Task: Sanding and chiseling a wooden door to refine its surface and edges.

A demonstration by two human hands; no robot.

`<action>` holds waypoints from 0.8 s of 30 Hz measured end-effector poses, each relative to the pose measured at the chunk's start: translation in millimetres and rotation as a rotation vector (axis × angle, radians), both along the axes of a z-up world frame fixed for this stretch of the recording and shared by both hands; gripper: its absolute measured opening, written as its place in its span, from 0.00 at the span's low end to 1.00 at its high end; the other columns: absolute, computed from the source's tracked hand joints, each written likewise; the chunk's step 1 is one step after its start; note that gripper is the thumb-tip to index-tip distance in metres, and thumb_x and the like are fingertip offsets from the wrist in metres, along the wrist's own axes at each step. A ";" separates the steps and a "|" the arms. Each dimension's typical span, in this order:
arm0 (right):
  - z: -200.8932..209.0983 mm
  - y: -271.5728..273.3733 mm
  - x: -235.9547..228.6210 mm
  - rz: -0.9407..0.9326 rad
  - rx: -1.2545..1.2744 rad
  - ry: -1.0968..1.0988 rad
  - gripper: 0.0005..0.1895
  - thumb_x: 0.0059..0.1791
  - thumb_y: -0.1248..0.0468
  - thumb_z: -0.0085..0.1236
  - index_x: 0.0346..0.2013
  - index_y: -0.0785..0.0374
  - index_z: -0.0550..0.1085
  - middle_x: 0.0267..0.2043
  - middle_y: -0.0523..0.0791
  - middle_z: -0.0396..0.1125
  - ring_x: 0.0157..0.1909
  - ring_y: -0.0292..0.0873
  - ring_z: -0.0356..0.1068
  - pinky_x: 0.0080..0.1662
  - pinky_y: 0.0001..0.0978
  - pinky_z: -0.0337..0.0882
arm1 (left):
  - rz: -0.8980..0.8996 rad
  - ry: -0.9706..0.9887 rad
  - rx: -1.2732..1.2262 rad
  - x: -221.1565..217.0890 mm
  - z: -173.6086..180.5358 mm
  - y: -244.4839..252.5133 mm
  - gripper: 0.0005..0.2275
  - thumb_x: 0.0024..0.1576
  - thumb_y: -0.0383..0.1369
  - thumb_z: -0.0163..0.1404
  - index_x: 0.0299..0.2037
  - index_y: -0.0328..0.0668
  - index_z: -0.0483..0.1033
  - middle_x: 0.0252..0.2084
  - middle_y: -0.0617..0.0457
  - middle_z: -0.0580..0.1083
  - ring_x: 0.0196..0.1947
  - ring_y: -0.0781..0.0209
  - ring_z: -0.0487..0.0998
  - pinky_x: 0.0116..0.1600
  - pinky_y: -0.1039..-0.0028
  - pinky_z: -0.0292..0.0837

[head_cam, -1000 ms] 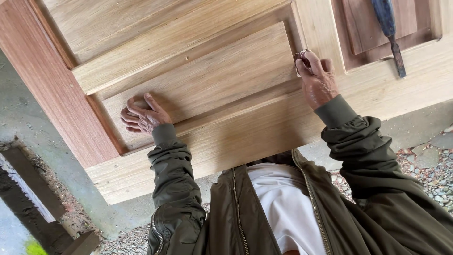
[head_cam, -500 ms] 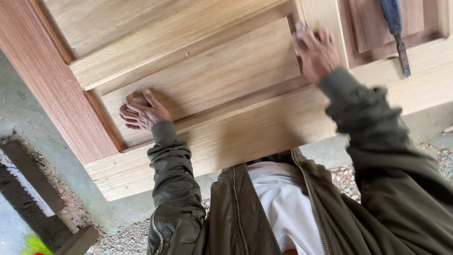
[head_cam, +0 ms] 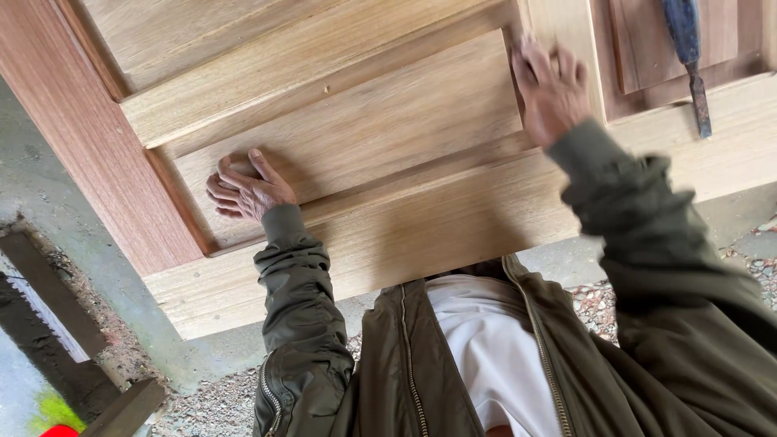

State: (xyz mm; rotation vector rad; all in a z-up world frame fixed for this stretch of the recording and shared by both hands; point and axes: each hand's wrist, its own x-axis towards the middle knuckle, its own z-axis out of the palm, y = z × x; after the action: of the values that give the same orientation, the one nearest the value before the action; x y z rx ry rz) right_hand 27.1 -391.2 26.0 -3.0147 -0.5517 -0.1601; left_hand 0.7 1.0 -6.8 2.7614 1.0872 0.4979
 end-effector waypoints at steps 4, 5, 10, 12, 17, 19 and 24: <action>-5.9 -6.0 -46.1 -0.026 -0.145 -0.261 0.19 0.39 0.71 0.44 0.43 0.53 0.70 0.50 0.34 0.56 0.53 0.46 0.50 0.42 0.35 0.53 | 0.027 0.000 0.036 0.2 -4.4 2.0 0.17 0.50 0.49 0.42 0.45 0.56 0.59 0.49 0.51 0.56 0.53 0.51 0.53 0.53 0.51 0.44; -0.9 -2.7 -35.0 -0.026 -0.143 -0.261 0.19 0.39 0.71 0.44 0.43 0.53 0.70 0.50 0.34 0.56 0.53 0.46 0.50 0.42 0.35 0.53 | 0.027 0.000 0.037 0.4 -3.3 2.2 0.17 0.50 0.49 0.42 0.45 0.56 0.59 0.49 0.51 0.56 0.53 0.51 0.53 0.53 0.51 0.44; -19.6 4.3 40.6 0.004 0.089 -0.184 0.30 0.34 0.81 0.44 0.49 0.62 0.70 0.55 0.38 0.52 0.54 0.53 0.39 0.44 0.46 0.51 | 0.030 0.002 0.029 -0.2 -5.7 2.6 0.17 0.50 0.51 0.40 0.45 0.58 0.59 0.49 0.52 0.56 0.53 0.51 0.54 0.53 0.50 0.44; -5.0 5.3 40.9 0.020 0.182 -0.078 0.31 0.34 0.83 0.42 0.51 0.63 0.68 0.55 0.37 0.52 0.51 0.57 0.41 0.47 0.48 0.46 | 0.017 0.005 0.018 -1.1 -2.7 1.2 0.17 0.50 0.50 0.40 0.45 0.57 0.58 0.49 0.51 0.56 0.54 0.51 0.53 0.53 0.50 0.44; -14.3 -13.0 6.1 0.079 0.241 0.032 0.14 0.48 0.76 0.46 0.48 0.65 0.70 0.50 0.43 0.61 0.55 0.60 0.45 0.53 0.52 0.44 | 0.023 -0.010 0.000 0.8 -5.7 3.2 0.17 0.50 0.49 0.41 0.45 0.56 0.58 0.49 0.51 0.55 0.53 0.51 0.54 0.54 0.50 0.43; -29.5 -18.6 -1.3 0.039 0.232 0.045 0.27 0.39 0.84 0.46 0.48 0.61 0.72 0.57 0.36 0.55 0.58 0.63 0.40 0.55 0.55 0.34 | 0.023 0.006 0.032 -0.2 -4.9 2.8 0.17 0.50 0.51 0.40 0.45 0.57 0.59 0.48 0.51 0.56 0.53 0.51 0.54 0.53 0.50 0.44; -7.2 1.0 40.0 0.024 0.209 0.065 0.27 0.42 0.84 0.45 0.52 0.61 0.64 0.58 0.39 0.48 0.56 0.59 0.45 0.49 0.59 0.39 | 0.012 0.017 0.014 -1.1 -2.2 1.1 0.17 0.50 0.50 0.40 0.45 0.56 0.58 0.48 0.51 0.56 0.52 0.51 0.55 0.53 0.51 0.44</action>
State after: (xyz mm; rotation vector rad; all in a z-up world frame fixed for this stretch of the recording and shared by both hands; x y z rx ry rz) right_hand 67.1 -390.2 18.8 -2.7990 -0.5296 -0.1099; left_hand -0.4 2.1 -9.0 2.7781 1.1085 0.4866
